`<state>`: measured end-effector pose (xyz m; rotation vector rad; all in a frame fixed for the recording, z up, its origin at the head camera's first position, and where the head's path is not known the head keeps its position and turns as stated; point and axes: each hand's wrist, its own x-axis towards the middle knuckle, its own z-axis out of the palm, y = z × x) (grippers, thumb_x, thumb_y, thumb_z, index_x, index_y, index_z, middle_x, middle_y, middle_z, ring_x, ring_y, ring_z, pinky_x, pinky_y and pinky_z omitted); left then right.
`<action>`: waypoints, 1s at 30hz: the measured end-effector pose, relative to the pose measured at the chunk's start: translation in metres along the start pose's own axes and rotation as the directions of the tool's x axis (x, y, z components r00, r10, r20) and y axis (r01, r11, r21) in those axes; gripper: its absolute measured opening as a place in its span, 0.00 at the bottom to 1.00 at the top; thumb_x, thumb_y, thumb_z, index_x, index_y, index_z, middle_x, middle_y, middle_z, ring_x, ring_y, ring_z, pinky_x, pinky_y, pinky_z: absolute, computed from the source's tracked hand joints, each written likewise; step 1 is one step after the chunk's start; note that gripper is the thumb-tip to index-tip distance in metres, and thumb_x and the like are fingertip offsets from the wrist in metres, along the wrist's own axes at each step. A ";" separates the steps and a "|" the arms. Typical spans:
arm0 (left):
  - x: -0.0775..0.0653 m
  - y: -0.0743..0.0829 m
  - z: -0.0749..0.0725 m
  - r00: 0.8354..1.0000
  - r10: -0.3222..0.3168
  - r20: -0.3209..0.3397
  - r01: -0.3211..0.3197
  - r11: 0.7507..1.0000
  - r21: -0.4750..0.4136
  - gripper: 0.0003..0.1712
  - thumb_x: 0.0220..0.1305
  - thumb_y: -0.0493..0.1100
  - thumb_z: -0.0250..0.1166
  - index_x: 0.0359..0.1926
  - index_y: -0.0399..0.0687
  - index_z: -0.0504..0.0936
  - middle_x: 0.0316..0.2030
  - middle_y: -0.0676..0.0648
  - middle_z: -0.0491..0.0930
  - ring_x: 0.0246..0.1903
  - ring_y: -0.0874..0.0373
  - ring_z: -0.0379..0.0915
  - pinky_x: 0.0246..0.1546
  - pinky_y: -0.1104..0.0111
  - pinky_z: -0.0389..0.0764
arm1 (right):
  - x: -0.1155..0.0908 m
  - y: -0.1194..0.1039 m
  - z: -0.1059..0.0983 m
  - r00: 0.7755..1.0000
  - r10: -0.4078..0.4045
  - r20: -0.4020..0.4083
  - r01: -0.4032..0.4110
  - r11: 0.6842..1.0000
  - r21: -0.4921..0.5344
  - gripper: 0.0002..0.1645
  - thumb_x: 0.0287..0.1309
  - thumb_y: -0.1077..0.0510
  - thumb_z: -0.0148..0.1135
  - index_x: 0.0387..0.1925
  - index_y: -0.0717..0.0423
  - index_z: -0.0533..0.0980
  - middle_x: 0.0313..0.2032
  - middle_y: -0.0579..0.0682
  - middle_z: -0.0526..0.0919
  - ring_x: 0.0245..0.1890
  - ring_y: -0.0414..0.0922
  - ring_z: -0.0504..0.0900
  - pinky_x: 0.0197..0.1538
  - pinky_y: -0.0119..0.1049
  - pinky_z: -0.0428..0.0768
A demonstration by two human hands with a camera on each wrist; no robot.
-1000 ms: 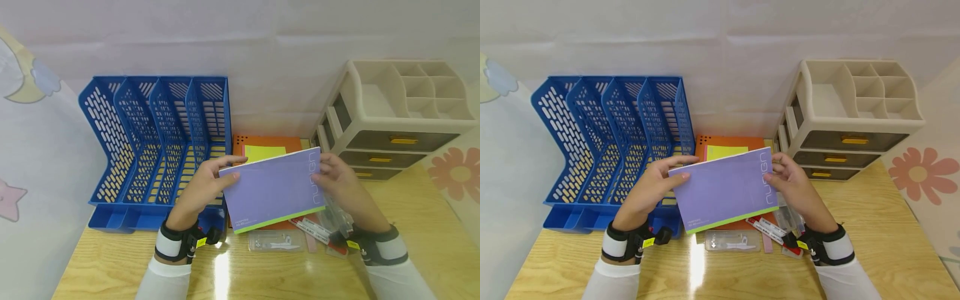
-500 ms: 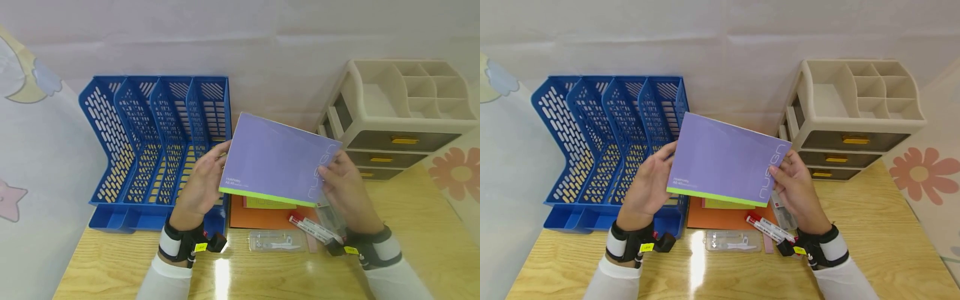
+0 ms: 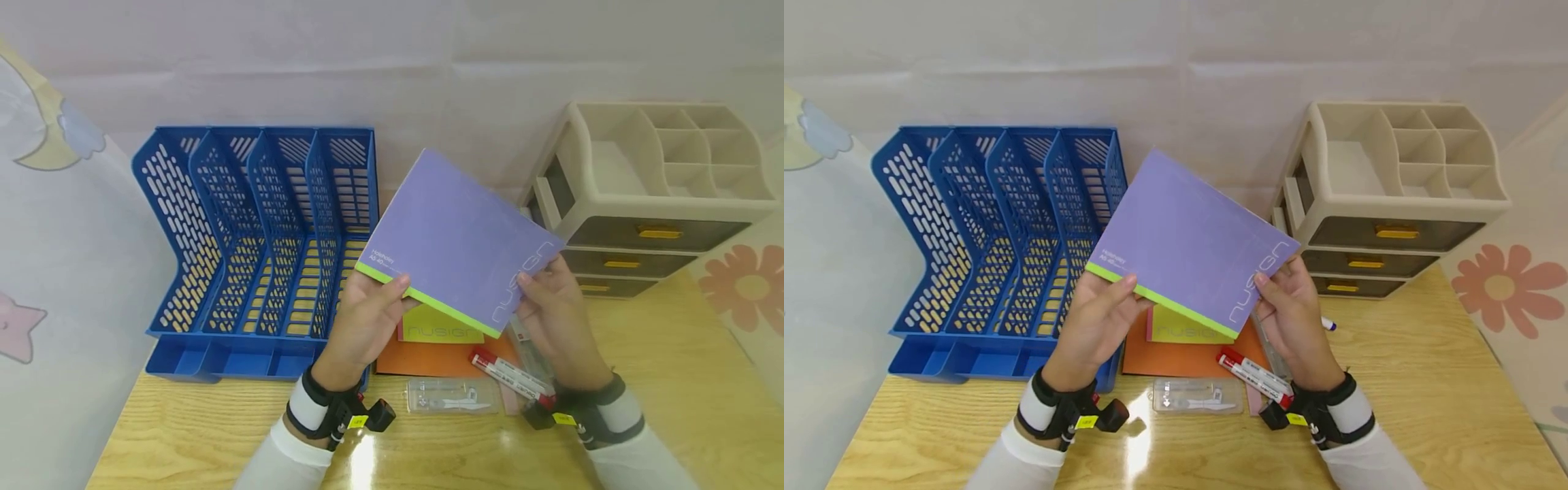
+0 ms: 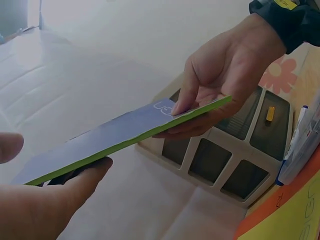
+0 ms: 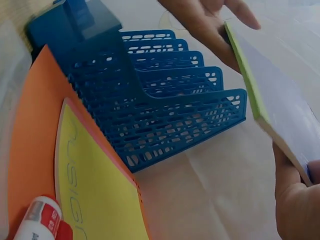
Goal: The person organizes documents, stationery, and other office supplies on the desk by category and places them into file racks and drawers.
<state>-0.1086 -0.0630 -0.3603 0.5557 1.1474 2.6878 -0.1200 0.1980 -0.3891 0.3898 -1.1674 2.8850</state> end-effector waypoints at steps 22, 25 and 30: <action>-0.020 0.057 0.007 0.976 0.133 -0.173 -0.062 0.930 0.362 0.24 0.74 0.25 0.50 0.68 0.39 0.71 0.54 0.53 0.85 0.49 0.58 0.86 0.53 0.60 0.87 | -0.003 -0.018 0.003 0.974 0.151 0.167 0.056 0.559 -0.827 0.26 0.72 0.72 0.54 0.69 0.65 0.68 0.59 0.43 0.84 0.55 0.38 0.85 0.50 0.28 0.86; -0.024 0.068 0.007 0.974 0.178 -0.141 -0.105 0.903 0.417 0.23 0.74 0.26 0.51 0.66 0.39 0.74 0.53 0.52 0.86 0.48 0.57 0.87 0.52 0.59 0.87 | -0.003 -0.024 0.002 0.961 0.157 0.227 0.129 0.469 -0.874 0.27 0.71 0.73 0.53 0.69 0.68 0.67 0.62 0.49 0.81 0.58 0.35 0.82 0.53 0.24 0.83; -0.034 0.092 -0.002 0.970 0.232 -0.068 -0.171 0.858 0.485 0.23 0.75 0.25 0.51 0.66 0.42 0.76 0.54 0.51 0.86 0.49 0.57 0.86 0.51 0.57 0.87 | -0.004 -0.039 0.000 0.956 0.200 0.213 0.197 0.095 -0.976 0.26 0.73 0.62 0.58 0.70 0.52 0.71 0.68 0.52 0.77 0.63 0.42 0.79 0.61 0.28 0.79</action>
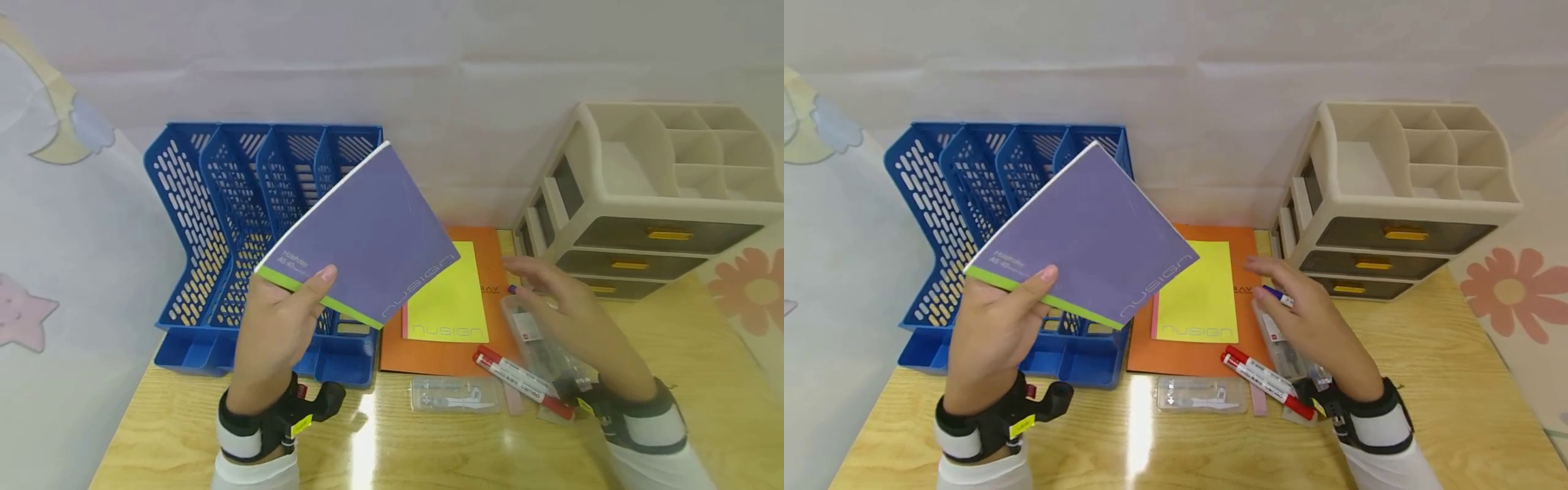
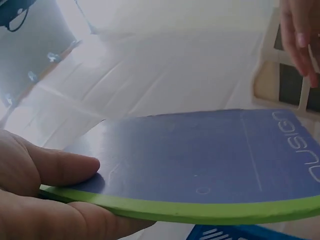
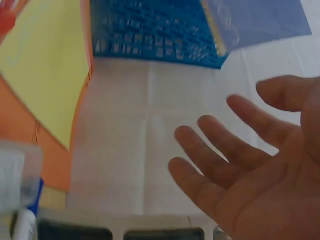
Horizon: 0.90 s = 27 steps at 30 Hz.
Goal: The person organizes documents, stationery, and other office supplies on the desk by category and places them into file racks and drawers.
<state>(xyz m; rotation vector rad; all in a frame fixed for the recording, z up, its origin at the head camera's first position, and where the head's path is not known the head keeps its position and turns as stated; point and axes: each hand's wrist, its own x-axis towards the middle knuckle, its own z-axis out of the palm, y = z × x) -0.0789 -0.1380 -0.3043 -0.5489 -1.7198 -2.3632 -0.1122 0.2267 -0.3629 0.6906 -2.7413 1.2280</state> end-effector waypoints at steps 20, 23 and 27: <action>-0.004 0.032 -0.052 0.997 0.074 -0.010 -0.074 0.980 -0.187 0.27 0.74 0.21 0.45 0.71 0.33 0.66 0.65 0.39 0.78 0.60 0.47 0.81 0.59 0.55 0.81 | -0.003 0.003 -0.012 0.959 0.112 0.262 -0.054 0.974 -0.220 0.33 0.76 0.46 0.57 0.75 0.53 0.67 0.79 0.58 0.60 0.76 0.66 0.60 0.70 0.72 0.63; -0.005 0.033 -0.054 0.997 0.069 -0.040 -0.075 0.982 -0.176 0.27 0.75 0.22 0.46 0.72 0.34 0.65 0.65 0.38 0.77 0.60 0.47 0.81 0.58 0.54 0.81 | -0.003 0.001 -0.010 0.956 0.108 0.273 -0.048 0.975 -0.218 0.32 0.76 0.46 0.56 0.76 0.49 0.66 0.79 0.57 0.60 0.76 0.66 0.60 0.70 0.72 0.63; -0.004 0.035 -0.054 0.996 0.035 -0.086 -0.045 0.992 -0.117 0.27 0.75 0.24 0.49 0.72 0.35 0.64 0.65 0.39 0.77 0.60 0.49 0.81 0.58 0.56 0.81 | -0.005 0.002 -0.008 0.958 0.087 0.272 -0.024 0.974 -0.226 0.33 0.75 0.47 0.57 0.77 0.45 0.65 0.79 0.56 0.60 0.76 0.65 0.60 0.69 0.72 0.64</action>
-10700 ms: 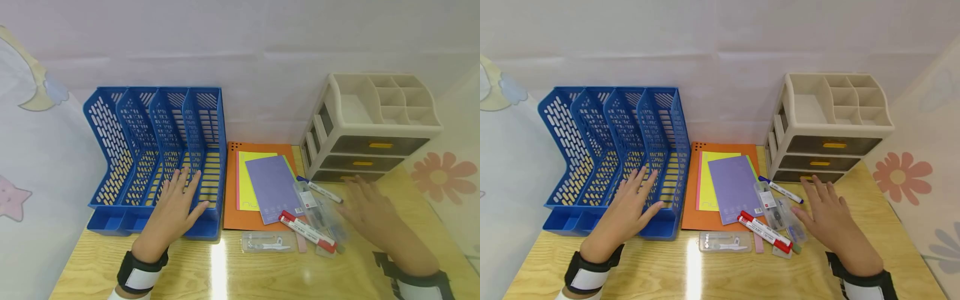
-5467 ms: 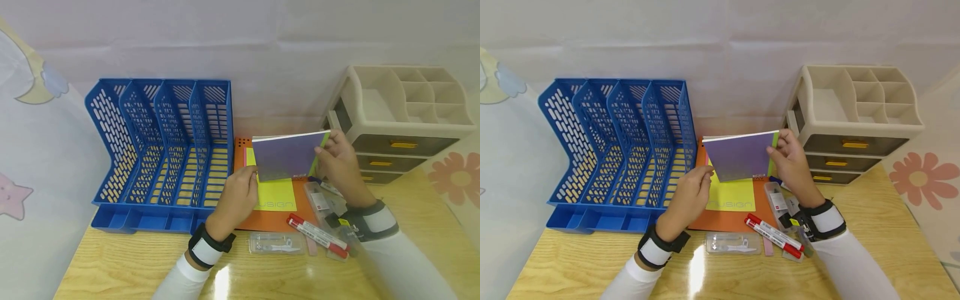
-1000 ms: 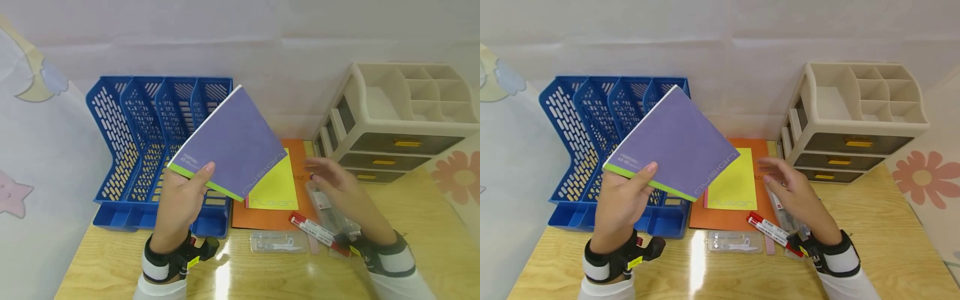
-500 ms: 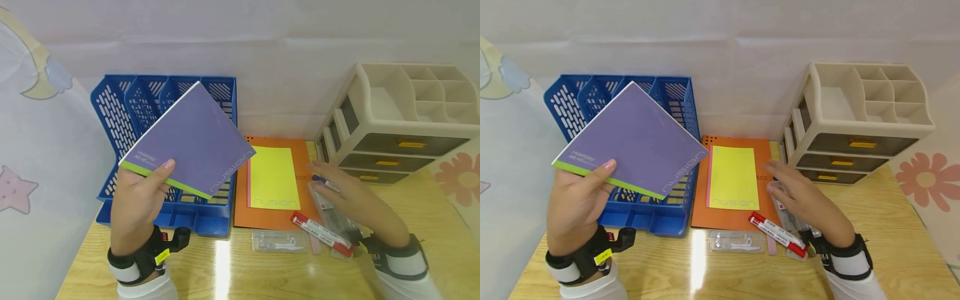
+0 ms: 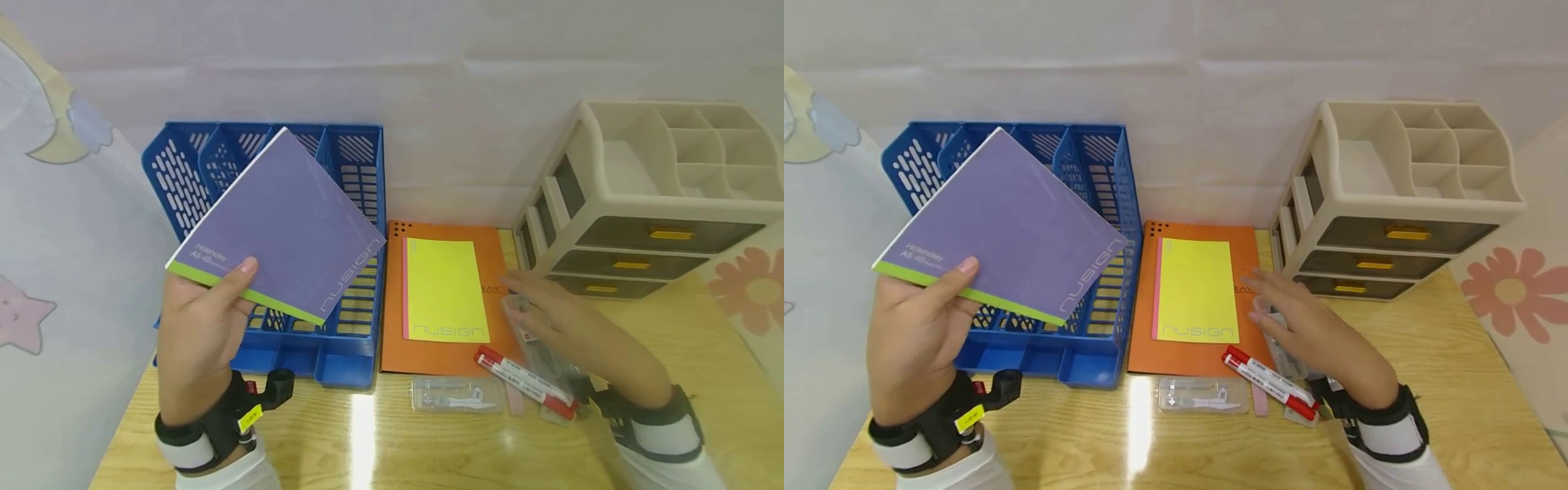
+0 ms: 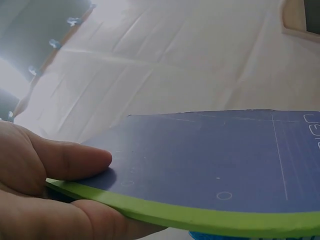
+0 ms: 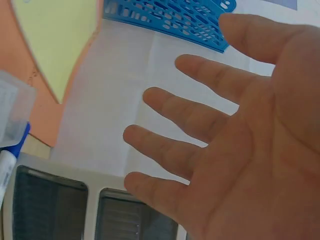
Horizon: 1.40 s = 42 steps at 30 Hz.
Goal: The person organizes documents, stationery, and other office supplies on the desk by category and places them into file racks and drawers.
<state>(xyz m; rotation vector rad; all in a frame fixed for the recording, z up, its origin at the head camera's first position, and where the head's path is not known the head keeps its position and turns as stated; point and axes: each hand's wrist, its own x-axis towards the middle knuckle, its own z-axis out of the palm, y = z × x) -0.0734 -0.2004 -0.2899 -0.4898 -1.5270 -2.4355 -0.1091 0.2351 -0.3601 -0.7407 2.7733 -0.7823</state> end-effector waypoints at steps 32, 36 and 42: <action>0.041 -0.028 0.018 0.969 -0.142 -0.200 0.237 0.751 0.616 0.22 0.81 0.39 0.48 0.70 0.43 0.73 0.63 0.42 0.80 0.58 0.48 0.82 0.53 0.64 0.86 | -0.023 0.030 0.012 0.951 -0.279 -0.133 0.210 0.900 -0.382 0.44 0.59 0.54 0.72 0.75 0.44 0.67 0.75 0.58 0.66 0.72 0.62 0.69 0.67 0.73 0.67; 0.052 -0.035 0.024 0.970 -0.157 -0.184 0.236 0.787 0.570 0.23 0.80 0.35 0.46 0.70 0.39 0.72 0.62 0.39 0.80 0.58 0.45 0.82 0.54 0.61 0.86 | -0.024 0.029 0.012 0.956 -0.266 -0.121 0.211 0.915 -0.345 0.44 0.59 0.54 0.73 0.75 0.40 0.67 0.76 0.58 0.65 0.71 0.64 0.69 0.68 0.72 0.66; 0.063 -0.050 0.028 0.964 -0.217 -0.154 0.266 0.763 0.589 0.28 0.80 0.35 0.44 0.77 0.42 0.64 0.71 0.39 0.72 0.65 0.44 0.77 0.58 0.54 0.83 | -0.024 0.030 0.011 0.955 -0.277 -0.108 0.225 0.911 -0.345 0.46 0.58 0.54 0.74 0.76 0.41 0.65 0.76 0.58 0.64 0.72 0.62 0.68 0.71 0.70 0.65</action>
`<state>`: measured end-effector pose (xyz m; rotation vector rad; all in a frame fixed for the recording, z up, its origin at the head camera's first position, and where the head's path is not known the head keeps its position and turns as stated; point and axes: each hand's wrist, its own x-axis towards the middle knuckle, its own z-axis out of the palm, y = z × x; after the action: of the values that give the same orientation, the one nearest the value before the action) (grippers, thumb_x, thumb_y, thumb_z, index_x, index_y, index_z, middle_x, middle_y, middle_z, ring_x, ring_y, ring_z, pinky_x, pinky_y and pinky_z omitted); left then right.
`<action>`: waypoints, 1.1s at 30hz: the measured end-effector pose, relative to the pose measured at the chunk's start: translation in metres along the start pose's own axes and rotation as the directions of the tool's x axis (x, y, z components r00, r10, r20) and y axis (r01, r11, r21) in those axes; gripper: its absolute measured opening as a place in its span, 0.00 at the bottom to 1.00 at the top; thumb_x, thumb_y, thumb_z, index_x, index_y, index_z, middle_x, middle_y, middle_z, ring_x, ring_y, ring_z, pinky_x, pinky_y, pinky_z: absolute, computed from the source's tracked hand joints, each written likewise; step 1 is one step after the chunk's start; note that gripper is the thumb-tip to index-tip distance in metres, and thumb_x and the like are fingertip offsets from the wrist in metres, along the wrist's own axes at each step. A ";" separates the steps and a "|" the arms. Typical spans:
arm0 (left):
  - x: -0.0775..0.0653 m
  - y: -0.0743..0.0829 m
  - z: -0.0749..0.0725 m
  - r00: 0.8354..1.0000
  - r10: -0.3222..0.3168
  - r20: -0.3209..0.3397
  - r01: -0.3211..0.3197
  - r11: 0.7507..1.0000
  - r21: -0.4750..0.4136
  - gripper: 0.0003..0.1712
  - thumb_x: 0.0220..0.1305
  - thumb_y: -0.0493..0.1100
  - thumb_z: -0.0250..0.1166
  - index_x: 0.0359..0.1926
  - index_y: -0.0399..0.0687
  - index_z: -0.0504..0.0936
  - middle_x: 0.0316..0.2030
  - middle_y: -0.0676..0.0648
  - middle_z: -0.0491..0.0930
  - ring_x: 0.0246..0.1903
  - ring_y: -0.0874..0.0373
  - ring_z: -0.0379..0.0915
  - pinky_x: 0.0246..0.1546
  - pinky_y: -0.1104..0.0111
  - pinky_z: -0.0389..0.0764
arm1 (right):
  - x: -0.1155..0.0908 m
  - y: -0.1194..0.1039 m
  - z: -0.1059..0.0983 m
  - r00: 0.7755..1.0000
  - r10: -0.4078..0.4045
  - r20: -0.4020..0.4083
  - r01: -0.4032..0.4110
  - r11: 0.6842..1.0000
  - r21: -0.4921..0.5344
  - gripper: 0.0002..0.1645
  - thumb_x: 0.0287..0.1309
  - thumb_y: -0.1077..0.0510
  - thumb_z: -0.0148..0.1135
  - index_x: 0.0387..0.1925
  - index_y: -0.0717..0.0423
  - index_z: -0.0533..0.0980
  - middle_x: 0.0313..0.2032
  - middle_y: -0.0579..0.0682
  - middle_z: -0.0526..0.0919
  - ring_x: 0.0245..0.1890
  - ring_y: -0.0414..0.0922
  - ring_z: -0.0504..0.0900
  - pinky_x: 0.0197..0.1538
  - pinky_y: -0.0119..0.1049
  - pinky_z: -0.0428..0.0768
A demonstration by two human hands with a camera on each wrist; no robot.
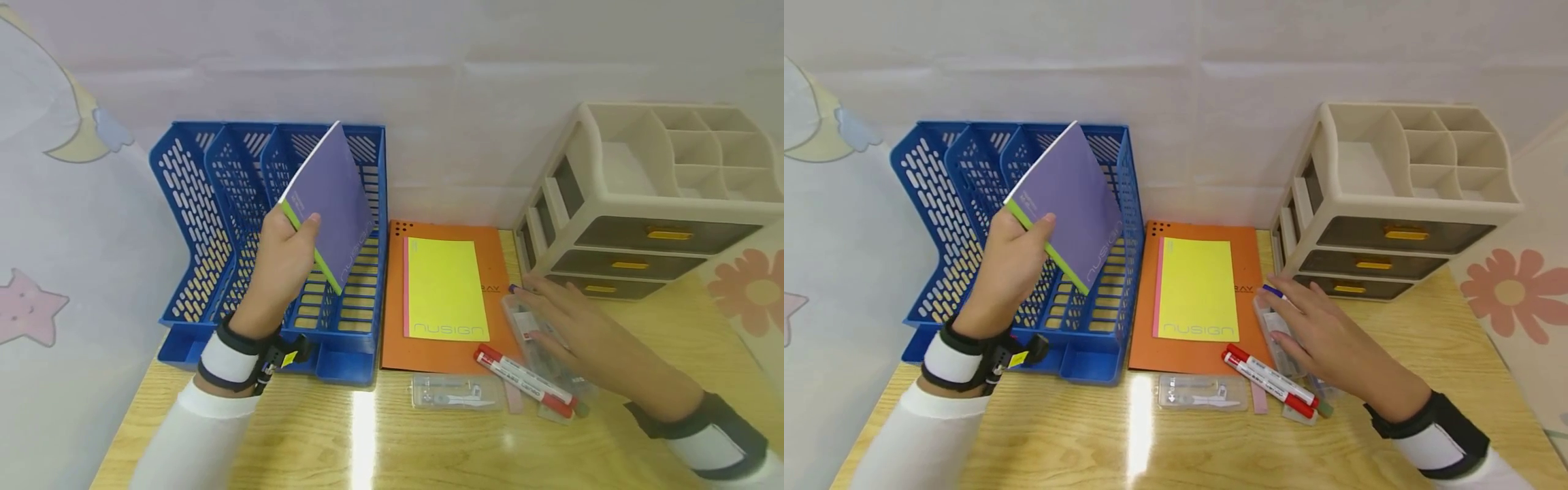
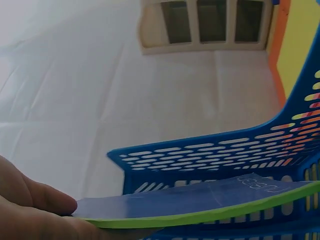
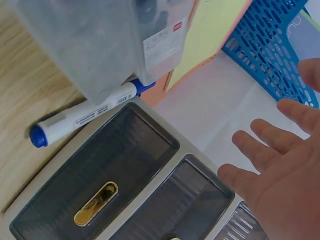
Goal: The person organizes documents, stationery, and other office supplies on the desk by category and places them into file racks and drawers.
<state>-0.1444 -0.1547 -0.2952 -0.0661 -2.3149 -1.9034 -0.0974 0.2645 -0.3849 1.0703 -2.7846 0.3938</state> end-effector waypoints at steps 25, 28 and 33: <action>0.024 -0.043 0.044 0.992 0.116 0.058 -0.124 0.981 0.146 0.32 0.78 0.30 0.45 0.79 0.44 0.58 0.73 0.35 0.67 0.72 0.43 0.66 0.71 0.51 0.71 | 0.002 0.003 0.010 0.994 -0.112 -0.002 0.112 0.994 0.019 0.42 0.59 0.55 0.73 0.74 0.54 0.68 0.74 0.60 0.68 0.66 0.62 0.75 0.78 0.46 0.64; 0.025 -0.047 0.048 0.990 0.119 0.074 -0.130 0.978 0.165 0.32 0.78 0.30 0.44 0.80 0.44 0.57 0.75 0.36 0.65 0.73 0.44 0.64 0.72 0.52 0.70 | 0.001 0.003 0.011 0.989 -0.147 -0.018 0.148 0.989 0.025 0.44 0.59 0.56 0.73 0.75 0.57 0.67 0.73 0.60 0.69 0.67 0.62 0.74 0.79 0.23 0.46; 0.026 -0.053 0.054 0.985 0.139 0.105 -0.157 0.970 0.185 0.33 0.79 0.30 0.44 0.80 0.45 0.54 0.77 0.39 0.61 0.73 0.46 0.65 0.69 0.52 0.73 | -0.001 0.001 0.012 0.988 -0.155 -0.013 0.155 0.988 0.027 0.45 0.59 0.56 0.73 0.75 0.58 0.66 0.74 0.60 0.69 0.71 0.58 0.71 0.78 0.20 0.42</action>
<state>-0.1809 -0.1135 -0.3533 -0.3024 -2.4639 -1.6315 -0.0981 0.2623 -0.3966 1.2763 -2.6704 0.4188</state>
